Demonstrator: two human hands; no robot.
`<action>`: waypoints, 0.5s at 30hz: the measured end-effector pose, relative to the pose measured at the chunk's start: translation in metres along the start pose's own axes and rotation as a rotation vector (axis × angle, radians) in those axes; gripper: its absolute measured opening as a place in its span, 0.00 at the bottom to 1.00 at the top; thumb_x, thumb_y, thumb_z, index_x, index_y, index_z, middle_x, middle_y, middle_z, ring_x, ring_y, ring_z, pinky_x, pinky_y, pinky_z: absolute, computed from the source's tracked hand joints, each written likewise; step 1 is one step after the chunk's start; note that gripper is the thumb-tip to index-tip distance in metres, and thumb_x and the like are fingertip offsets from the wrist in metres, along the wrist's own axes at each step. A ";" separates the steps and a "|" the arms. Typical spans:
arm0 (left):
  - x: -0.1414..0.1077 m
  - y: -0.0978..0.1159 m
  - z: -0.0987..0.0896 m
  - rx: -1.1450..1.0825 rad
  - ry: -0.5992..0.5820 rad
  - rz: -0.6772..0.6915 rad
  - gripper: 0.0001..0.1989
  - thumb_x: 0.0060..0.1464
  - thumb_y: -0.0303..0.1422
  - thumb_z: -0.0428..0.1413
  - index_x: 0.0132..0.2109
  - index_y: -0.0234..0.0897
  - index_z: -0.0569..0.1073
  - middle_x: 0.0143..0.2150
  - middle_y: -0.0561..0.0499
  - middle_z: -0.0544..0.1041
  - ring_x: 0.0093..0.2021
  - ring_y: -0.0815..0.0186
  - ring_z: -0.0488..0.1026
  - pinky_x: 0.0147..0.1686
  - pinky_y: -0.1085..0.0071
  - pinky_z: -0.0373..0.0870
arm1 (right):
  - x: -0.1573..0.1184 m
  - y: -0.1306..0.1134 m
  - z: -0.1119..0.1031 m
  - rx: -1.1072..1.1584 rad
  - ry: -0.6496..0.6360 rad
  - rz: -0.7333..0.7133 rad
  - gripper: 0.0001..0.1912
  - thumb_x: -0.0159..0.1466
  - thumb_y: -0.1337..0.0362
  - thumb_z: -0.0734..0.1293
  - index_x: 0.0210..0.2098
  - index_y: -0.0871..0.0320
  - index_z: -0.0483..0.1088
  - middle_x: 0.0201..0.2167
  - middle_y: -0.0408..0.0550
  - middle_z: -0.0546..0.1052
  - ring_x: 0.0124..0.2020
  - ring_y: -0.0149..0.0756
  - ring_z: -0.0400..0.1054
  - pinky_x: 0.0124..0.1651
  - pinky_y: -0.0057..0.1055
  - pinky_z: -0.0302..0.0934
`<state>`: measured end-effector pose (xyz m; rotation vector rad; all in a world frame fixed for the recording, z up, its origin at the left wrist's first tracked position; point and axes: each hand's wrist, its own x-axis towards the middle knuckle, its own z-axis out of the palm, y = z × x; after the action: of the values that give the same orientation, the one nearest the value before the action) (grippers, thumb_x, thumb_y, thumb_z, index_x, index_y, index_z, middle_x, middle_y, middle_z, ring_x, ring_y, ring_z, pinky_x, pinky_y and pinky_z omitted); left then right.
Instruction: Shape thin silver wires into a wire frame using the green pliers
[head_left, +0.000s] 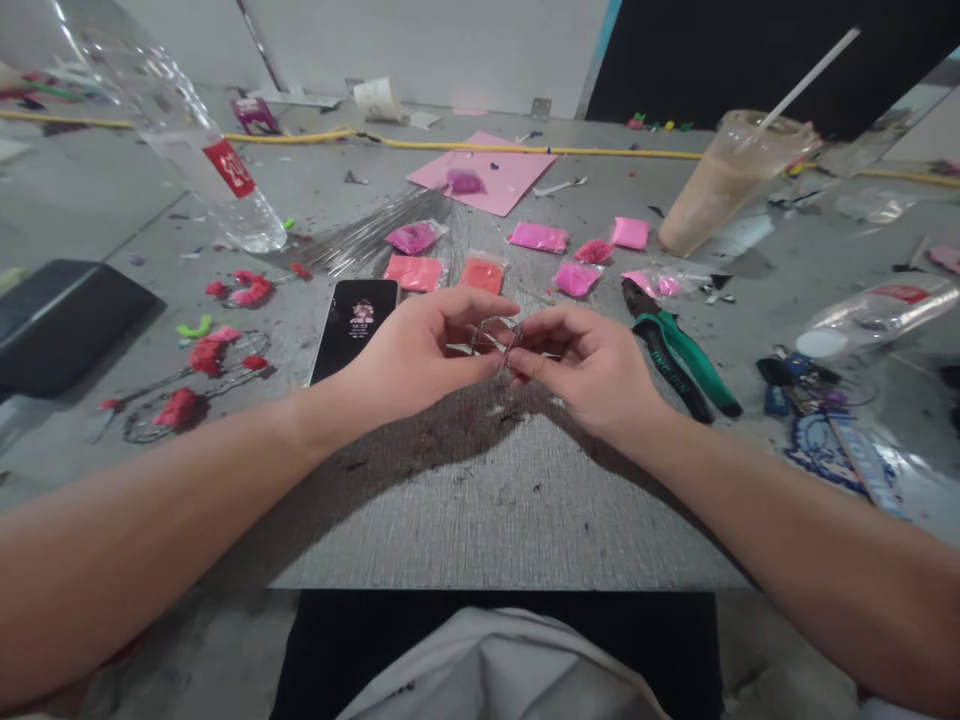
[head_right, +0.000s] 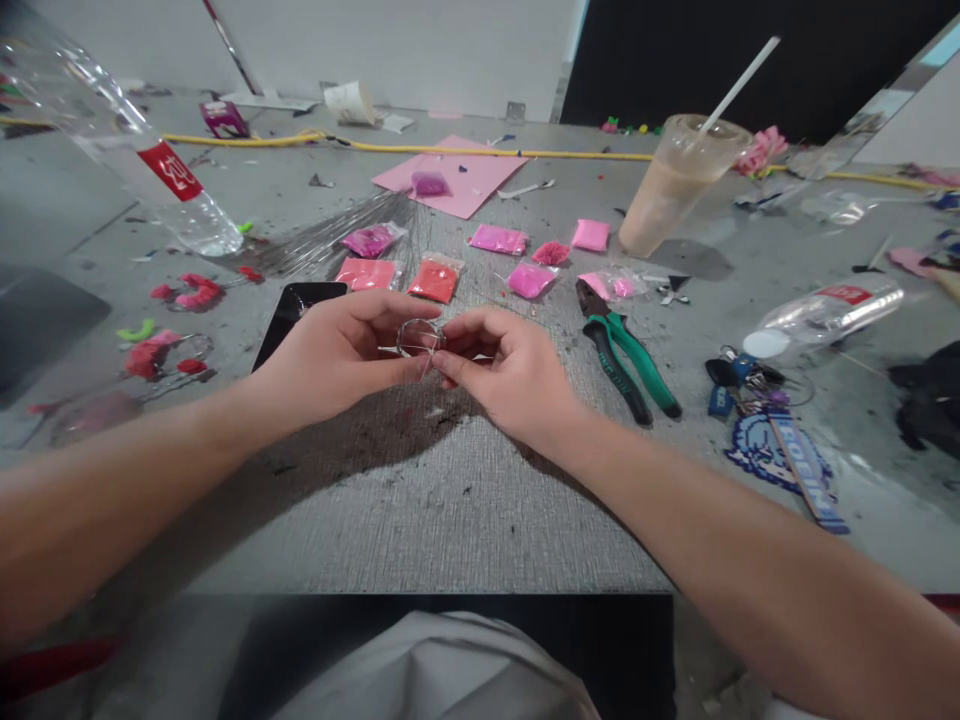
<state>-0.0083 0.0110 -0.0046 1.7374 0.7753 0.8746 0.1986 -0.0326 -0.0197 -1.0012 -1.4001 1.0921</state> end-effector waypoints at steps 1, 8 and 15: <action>0.000 0.000 0.000 0.021 0.005 0.011 0.22 0.53 0.29 0.71 0.56 0.38 0.81 0.47 0.46 0.86 0.45 0.60 0.84 0.46 0.62 0.84 | 0.000 -0.001 0.000 0.006 -0.005 0.008 0.18 0.58 0.54 0.83 0.38 0.55 0.76 0.33 0.43 0.83 0.28 0.33 0.77 0.35 0.36 0.77; 0.000 0.001 -0.002 0.089 0.008 0.014 0.19 0.54 0.33 0.71 0.53 0.38 0.82 0.47 0.46 0.86 0.44 0.60 0.84 0.46 0.61 0.83 | 0.001 -0.001 0.000 0.101 -0.025 0.061 0.20 0.54 0.55 0.85 0.37 0.57 0.77 0.30 0.41 0.81 0.26 0.31 0.77 0.33 0.33 0.77; 0.000 -0.002 -0.007 0.271 0.067 0.265 0.16 0.58 0.32 0.68 0.53 0.42 0.82 0.51 0.46 0.82 0.43 0.63 0.82 0.42 0.66 0.83 | 0.003 -0.001 -0.001 0.161 -0.043 0.082 0.21 0.53 0.53 0.85 0.38 0.56 0.77 0.30 0.40 0.81 0.26 0.30 0.76 0.33 0.33 0.77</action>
<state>-0.0143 0.0146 -0.0051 2.0935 0.7444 1.0478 0.1992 -0.0303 -0.0176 -0.9301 -1.2927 1.2726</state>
